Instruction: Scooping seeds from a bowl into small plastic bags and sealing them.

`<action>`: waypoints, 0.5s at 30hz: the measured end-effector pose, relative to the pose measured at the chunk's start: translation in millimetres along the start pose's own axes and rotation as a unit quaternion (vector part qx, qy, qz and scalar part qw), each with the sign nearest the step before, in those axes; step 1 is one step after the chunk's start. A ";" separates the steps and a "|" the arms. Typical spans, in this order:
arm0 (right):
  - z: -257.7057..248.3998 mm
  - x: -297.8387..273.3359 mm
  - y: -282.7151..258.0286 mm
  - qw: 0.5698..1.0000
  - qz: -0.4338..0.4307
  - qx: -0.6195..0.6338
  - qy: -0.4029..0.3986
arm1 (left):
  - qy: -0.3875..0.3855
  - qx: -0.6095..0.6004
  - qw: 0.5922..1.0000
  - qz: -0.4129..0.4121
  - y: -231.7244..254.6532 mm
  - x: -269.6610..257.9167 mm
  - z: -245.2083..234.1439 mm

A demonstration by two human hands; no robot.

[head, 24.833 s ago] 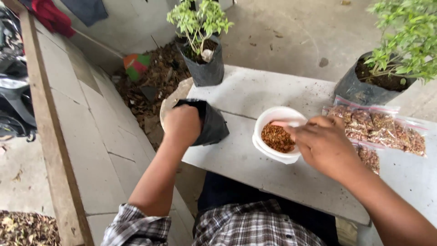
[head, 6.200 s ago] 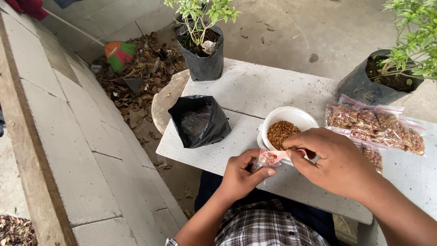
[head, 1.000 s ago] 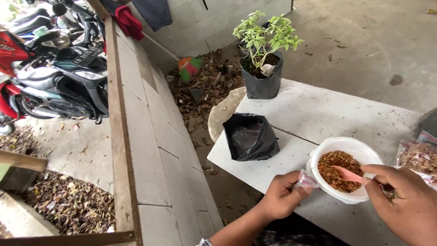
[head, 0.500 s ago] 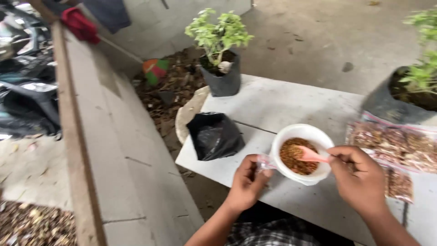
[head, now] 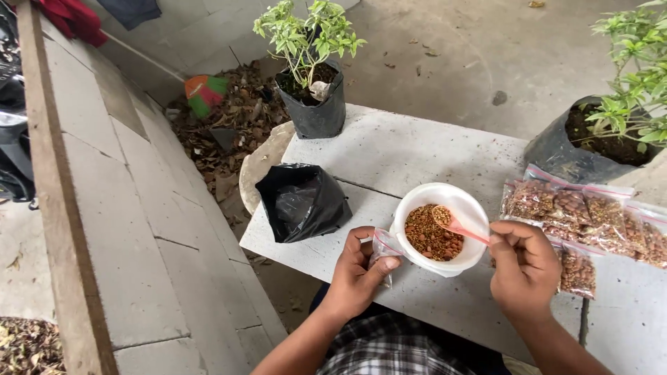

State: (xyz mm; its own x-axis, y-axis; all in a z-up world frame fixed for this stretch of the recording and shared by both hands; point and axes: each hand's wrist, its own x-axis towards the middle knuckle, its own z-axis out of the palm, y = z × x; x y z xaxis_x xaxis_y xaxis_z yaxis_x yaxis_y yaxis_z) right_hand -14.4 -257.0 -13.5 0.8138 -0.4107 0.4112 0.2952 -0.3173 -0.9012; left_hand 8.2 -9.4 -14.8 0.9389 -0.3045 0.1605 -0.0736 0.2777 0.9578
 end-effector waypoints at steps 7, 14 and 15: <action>1.2 -7.0 2.6 0.998 -0.046 -0.036 0.009 | 0.003 0.057 0.997 0.046 5.2 2.5 1.5; -0.3 -6.4 8.0 0.997 -0.059 -0.051 0.006 | 0.004 0.087 0.996 0.036 3.2 3.1 -2.5; -1.9 -6.3 8.2 0.997 -0.056 -0.047 -0.002 | -0.001 0.065 0.997 0.033 1.2 3.4 -3.5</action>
State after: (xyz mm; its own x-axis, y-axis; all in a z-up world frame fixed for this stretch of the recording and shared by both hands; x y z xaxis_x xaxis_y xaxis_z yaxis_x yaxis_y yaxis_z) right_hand -18.1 -258.7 -23.2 0.7806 -0.3653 0.5071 0.3356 -0.4394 -0.8332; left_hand 12.4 -6.9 -14.0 0.9302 -0.2904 0.2243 -0.1784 0.1763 0.9680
